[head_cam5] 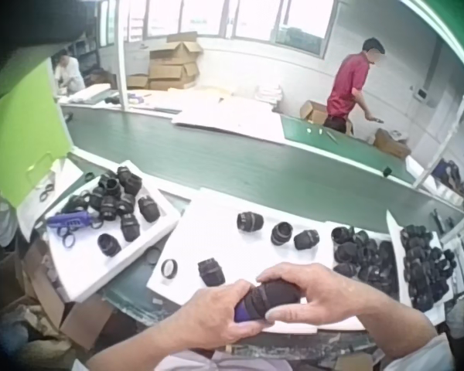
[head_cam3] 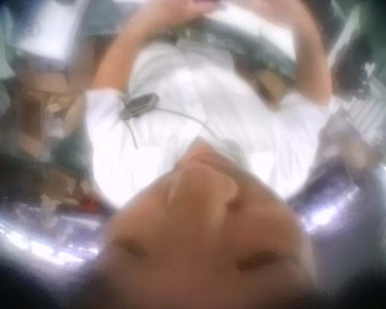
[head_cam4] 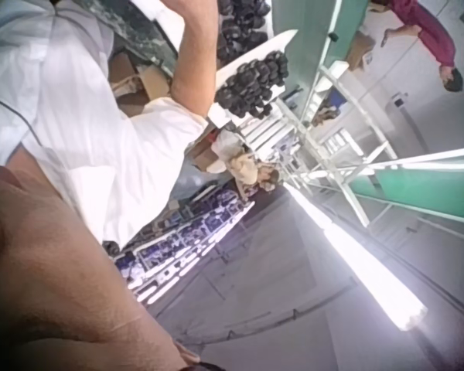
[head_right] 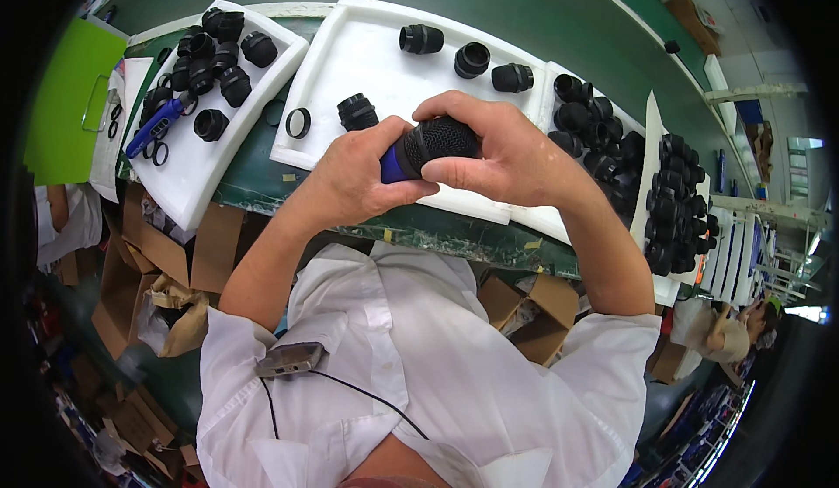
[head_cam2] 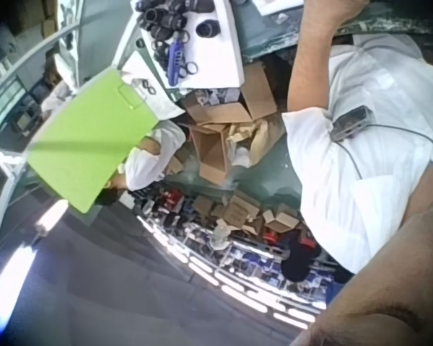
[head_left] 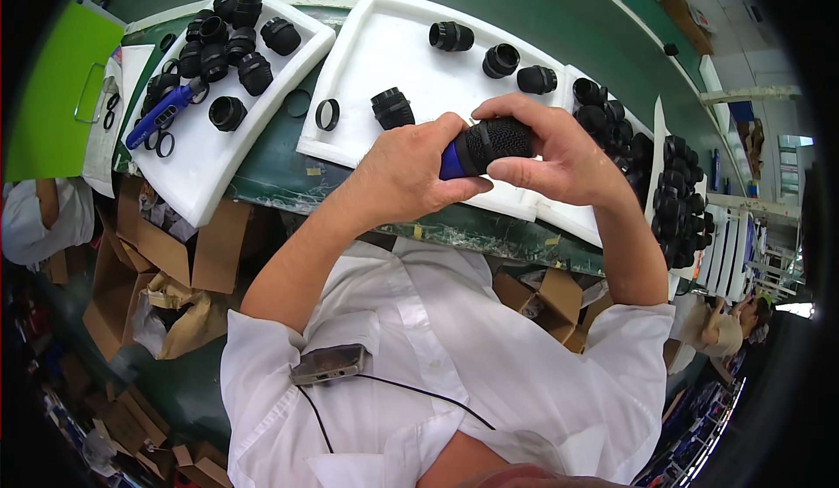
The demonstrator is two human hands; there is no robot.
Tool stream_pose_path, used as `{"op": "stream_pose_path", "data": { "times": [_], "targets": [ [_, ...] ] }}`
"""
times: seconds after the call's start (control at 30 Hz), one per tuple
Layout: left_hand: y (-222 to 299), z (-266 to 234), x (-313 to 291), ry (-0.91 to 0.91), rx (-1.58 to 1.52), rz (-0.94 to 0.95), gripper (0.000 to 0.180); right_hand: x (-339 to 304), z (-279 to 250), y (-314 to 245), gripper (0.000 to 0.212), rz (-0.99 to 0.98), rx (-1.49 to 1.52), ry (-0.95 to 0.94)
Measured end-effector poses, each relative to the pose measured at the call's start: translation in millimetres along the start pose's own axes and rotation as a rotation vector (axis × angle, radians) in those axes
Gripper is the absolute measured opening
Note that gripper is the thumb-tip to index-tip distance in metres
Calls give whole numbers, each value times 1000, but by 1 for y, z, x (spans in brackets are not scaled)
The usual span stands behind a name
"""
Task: The person assembles electronic connectors and component housings by hand at a factory workstation.
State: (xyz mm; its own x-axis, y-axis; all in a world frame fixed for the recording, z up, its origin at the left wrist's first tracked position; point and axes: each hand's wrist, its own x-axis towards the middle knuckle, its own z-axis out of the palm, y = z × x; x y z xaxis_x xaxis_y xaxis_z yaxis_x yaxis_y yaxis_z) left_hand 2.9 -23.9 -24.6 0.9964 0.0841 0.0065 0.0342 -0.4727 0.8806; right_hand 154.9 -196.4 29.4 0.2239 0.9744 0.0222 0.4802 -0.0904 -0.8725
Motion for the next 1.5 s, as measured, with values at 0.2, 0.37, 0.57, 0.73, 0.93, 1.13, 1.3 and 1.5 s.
{"op": "stream_pose_path", "data": {
  "times": [0.2,0.37,0.57,0.73,0.93,1.13,1.3,1.5],
  "targets": [
    [-2,-2,3,-64,-129,-6,56,3,-11,1,53,-149,-89,-154],
    [-5,1,4,-61,-142,-10,55,5,-13,4,53,-208,-144,-140],
    [2,11,0,114,-5,68,50,5,-8,-15,55,217,-188,-48],
    [5,7,4,86,37,52,50,2,-5,-1,53,-52,-36,48],
    [5,4,5,51,93,31,49,4,-9,-16,48,278,-163,-27],
    [7,2,7,34,73,36,49,4,-4,-17,53,45,-163,-6],
    [1,6,6,69,83,58,48,4,0,-17,47,137,-147,56],
    [2,4,6,120,228,77,46,3,-2,-7,49,410,124,53]
  ]
}}
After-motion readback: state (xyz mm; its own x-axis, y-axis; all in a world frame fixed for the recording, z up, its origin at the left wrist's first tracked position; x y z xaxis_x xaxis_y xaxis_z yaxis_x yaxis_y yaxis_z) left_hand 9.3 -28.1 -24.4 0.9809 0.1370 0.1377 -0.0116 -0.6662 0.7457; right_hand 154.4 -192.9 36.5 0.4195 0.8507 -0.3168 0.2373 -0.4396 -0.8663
